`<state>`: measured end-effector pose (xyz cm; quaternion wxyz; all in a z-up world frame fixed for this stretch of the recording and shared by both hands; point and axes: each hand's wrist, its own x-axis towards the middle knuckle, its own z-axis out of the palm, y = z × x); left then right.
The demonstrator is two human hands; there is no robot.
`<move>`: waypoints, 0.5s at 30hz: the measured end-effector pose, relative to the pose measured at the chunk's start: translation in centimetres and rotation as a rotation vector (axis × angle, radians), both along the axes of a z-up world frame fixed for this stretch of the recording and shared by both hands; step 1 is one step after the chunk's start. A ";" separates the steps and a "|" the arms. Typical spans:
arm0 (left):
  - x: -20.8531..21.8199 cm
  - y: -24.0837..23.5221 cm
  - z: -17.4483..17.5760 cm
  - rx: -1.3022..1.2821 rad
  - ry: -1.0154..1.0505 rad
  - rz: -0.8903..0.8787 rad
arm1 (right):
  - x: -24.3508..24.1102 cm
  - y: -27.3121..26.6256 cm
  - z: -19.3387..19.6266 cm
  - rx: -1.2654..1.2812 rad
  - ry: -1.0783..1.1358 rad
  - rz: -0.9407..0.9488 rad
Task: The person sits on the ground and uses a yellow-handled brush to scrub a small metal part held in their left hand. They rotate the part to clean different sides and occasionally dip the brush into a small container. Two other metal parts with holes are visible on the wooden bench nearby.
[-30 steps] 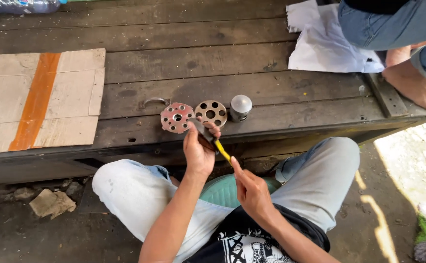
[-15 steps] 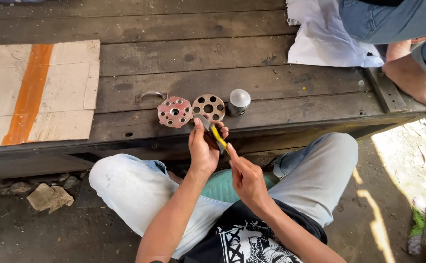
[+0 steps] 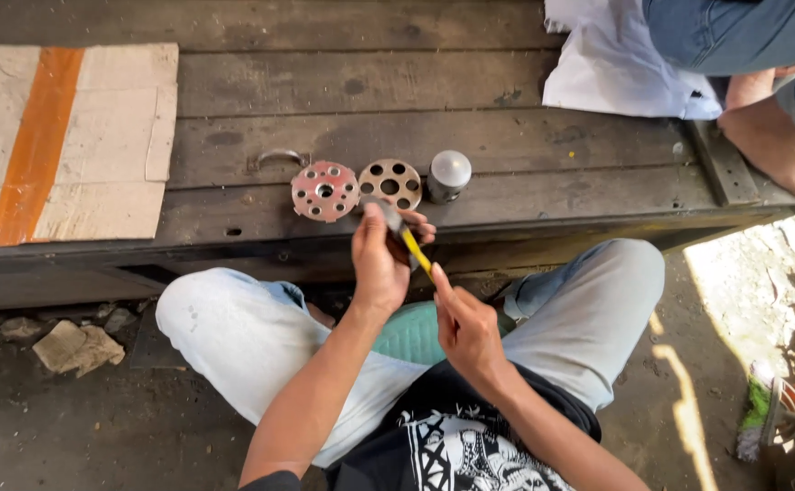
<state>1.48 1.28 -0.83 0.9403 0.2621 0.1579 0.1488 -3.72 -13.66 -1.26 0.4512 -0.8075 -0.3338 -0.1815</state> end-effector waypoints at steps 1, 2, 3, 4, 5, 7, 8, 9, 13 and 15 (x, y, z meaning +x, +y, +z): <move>-0.7 -1.0 -0.8 -0.001 0.012 0.001 | -0.5 -0.5 -0.1 -0.001 0.012 0.001; -0.7 -1.4 -1.3 -0.019 -0.018 -0.036 | -0.3 -0.6 -0.1 -0.011 0.003 0.005; -0.7 -1.9 -1.8 -0.036 -0.048 -0.074 | -0.1 -0.6 -0.1 -0.021 -0.007 0.009; -0.4 -1.1 -2.1 -0.037 -0.049 -0.071 | -0.4 -0.9 -0.8 -0.022 -0.007 0.012; 0.0 -0.4 -2.5 -0.020 -0.062 -0.038 | -0.8 -1.2 -1.7 -0.028 0.005 0.017; 0.3 -0.2 -2.5 -0.015 -0.069 -0.010 | -0.6 -1.4 -2.0 -0.044 0.023 0.016; 0.1 -0.2 -2.1 0.008 -0.072 -0.007 | -0.4 -0.9 -1.6 -0.022 0.019 0.023; -0.2 -0.2 -1.6 0.031 -0.076 -0.005 | -0.2 -0.4 -1.2 0.001 0.015 0.030; -0.2 0.2 -1.7 0.010 -0.064 -0.024 | 0.4 -0.2 -0.9 0.030 0.008 0.023; 0.1 1.3 -2.0 0.018 -0.069 0.009 | -0.3 -0.8 -1.5 0.013 0.015 0.037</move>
